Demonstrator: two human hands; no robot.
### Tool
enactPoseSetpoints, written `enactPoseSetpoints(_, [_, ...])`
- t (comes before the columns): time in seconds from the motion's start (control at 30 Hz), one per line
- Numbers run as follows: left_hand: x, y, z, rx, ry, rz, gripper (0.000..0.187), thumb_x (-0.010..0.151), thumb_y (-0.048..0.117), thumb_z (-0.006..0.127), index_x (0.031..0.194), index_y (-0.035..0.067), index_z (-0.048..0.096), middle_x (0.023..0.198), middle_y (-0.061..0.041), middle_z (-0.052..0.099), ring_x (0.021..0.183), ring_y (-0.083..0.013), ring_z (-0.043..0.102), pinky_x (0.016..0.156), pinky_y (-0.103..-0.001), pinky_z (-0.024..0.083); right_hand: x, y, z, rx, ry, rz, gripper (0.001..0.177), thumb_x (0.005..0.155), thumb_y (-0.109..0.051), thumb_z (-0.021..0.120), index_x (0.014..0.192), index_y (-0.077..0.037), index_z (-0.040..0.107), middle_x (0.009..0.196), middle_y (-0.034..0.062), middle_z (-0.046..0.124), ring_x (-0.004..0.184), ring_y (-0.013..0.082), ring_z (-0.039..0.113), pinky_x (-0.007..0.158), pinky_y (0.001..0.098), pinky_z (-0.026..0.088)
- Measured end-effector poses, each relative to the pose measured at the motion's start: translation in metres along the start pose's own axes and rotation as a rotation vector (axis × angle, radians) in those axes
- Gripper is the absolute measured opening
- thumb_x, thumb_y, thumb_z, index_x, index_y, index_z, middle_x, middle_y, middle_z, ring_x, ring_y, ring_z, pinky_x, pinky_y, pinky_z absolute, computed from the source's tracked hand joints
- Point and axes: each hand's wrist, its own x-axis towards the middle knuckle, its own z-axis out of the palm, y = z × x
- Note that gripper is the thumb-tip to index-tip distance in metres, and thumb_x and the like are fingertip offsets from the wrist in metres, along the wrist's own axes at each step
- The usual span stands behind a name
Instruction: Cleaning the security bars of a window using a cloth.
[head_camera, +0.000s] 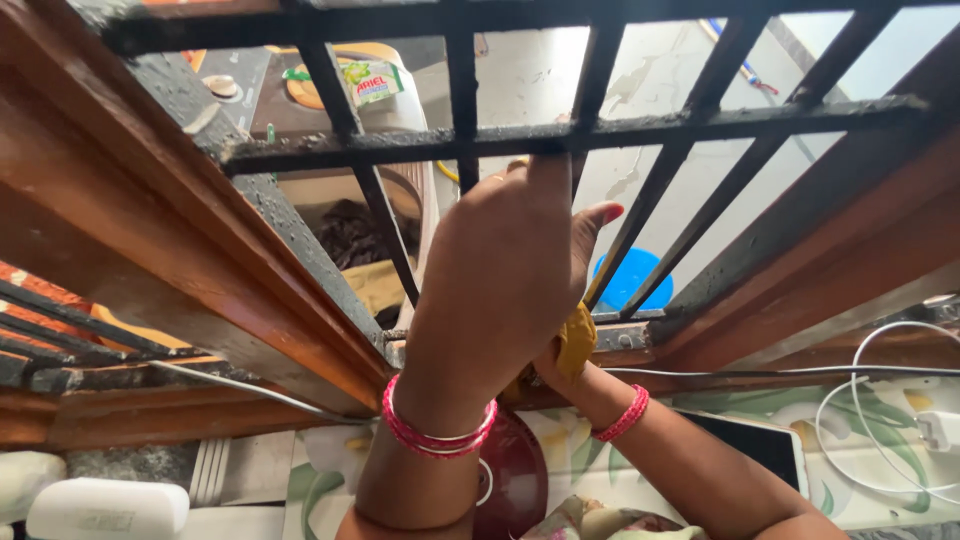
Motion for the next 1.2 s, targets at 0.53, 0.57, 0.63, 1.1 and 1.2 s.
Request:
enactPoseSetpoints(0.53, [0.010,0.001,-0.021,-0.037,0.023,0.032,0.023,0.100,0.024,0.062,0.104,0.001,0.060,0.082,-0.017,0.068,0.078,-0.0353,0.068,0.066,-0.045,0.054,0.094,-0.107,-0.028,0.298,0.077,0.062,0.077,0.103,-0.038,0.063,0.162,-0.004,0.027,0.165,0.0151,0.035,0.156,0.0262,0.032,0.128,0.0388,0.027])
enactPoseSetpoints(0.57, [0.009,0.000,-0.019,-0.030,0.048,0.069,0.020,0.098,0.021,0.063,0.103,0.002,0.059,0.083,-0.016,0.069,0.078,-0.0350,0.069,0.066,-0.043,0.056,0.089,-0.115,-0.031,0.080,0.101,-0.109,0.085,0.100,-0.033,0.070,0.163,-0.002,0.022,0.168,0.0174,0.027,0.158,0.0300,0.024,0.128,0.0422,0.020])
enactPoseSetpoints(0.63, [0.007,0.001,-0.018,-0.026,0.023,0.025,0.020,0.095,0.017,0.065,0.102,0.000,0.058,0.082,-0.017,0.068,0.074,-0.0349,0.070,0.063,-0.042,0.056,0.083,-0.111,-0.032,0.064,0.109,-0.101,0.083,0.100,-0.033,0.068,0.163,-0.003,0.023,0.168,0.0174,0.028,0.158,0.0303,0.025,0.128,0.0422,0.021])
enactPoseSetpoints(1.1, [-0.052,-0.001,0.004,-0.049,0.086,-0.013,0.035,0.093,0.009,0.066,0.117,0.000,0.042,0.078,-0.015,0.068,0.071,-0.0366,0.071,0.059,-0.045,0.056,0.003,-0.067,0.015,-0.411,-0.001,0.149,0.030,0.104,-0.033,0.056,0.126,-0.017,0.068,0.122,0.0073,0.075,0.121,0.0261,0.068,0.099,0.0374,0.052])
enactPoseSetpoints(1.2, [-0.071,0.004,-0.005,-0.127,0.082,-0.065,0.046,0.097,0.010,0.065,0.137,0.002,0.045,0.087,-0.018,0.072,0.074,-0.0369,0.072,0.061,-0.044,0.057,0.014,-0.157,-0.001,-0.478,0.090,-0.143,0.031,0.098,-0.022,0.063,0.127,-0.008,0.064,0.119,0.0169,0.071,0.112,0.0338,0.067,0.090,0.0401,0.053])
